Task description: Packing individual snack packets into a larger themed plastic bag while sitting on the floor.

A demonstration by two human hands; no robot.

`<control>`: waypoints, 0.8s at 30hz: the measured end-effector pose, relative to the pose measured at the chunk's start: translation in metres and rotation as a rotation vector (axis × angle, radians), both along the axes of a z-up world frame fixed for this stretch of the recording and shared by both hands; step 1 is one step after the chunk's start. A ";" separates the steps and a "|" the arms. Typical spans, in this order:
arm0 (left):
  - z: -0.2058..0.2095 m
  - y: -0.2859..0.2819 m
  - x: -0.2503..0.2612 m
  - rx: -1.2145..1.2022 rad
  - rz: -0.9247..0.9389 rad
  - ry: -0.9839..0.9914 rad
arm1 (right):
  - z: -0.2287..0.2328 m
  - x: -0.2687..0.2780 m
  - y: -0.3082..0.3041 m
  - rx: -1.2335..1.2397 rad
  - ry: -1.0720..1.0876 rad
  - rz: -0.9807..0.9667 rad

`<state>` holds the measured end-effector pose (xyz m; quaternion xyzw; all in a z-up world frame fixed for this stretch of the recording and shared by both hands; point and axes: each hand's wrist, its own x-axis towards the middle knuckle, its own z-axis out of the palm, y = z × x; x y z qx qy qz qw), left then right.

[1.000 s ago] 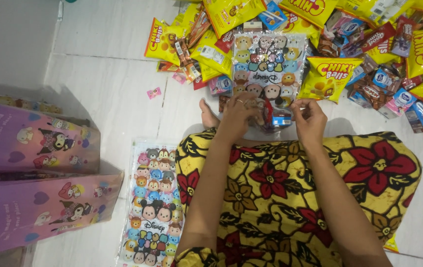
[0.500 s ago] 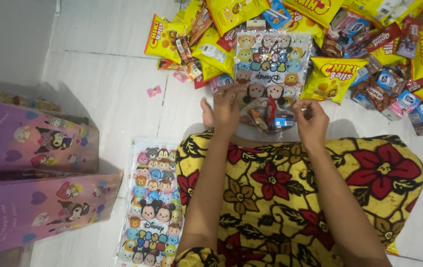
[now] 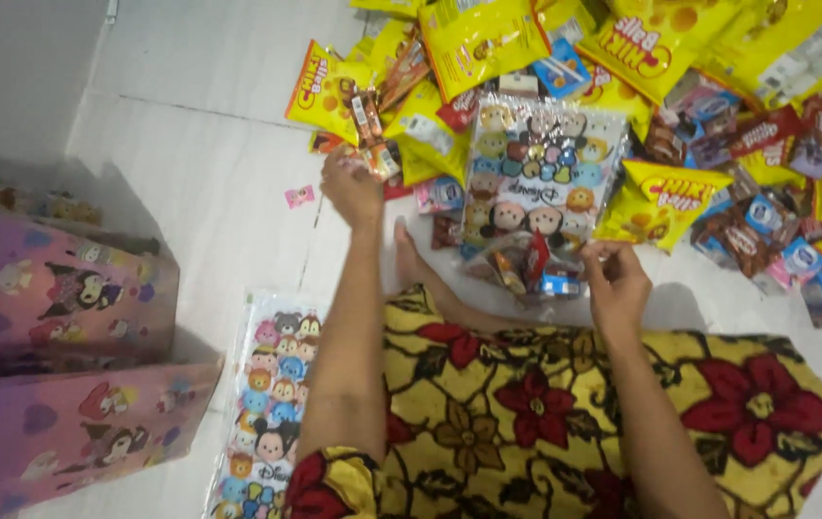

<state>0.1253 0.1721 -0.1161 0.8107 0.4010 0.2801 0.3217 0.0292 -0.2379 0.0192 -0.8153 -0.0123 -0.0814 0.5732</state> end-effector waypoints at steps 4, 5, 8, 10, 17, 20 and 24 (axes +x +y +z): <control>0.005 0.066 -0.010 0.219 -0.150 0.171 | -0.015 0.008 -0.008 -0.066 -0.009 0.006; 0.013 0.078 -0.010 0.204 -0.268 0.281 | -0.017 0.010 -0.007 -0.004 -0.010 -0.029; 0.016 0.102 -0.005 0.222 -0.435 0.404 | -0.026 0.010 -0.009 0.080 0.007 -0.073; 0.009 0.114 0.001 0.259 -0.482 0.409 | -0.029 0.012 -0.009 0.102 0.015 -0.080; 0.004 0.094 -0.007 0.384 -0.510 0.691 | -0.012 0.007 -0.005 0.097 0.055 -0.113; 0.024 0.080 -0.014 0.488 -0.531 0.638 | -0.001 0.005 -0.002 0.077 0.055 -0.096; -0.036 0.095 -0.028 0.753 -0.508 0.580 | 0.004 0.001 -0.004 0.103 0.088 -0.123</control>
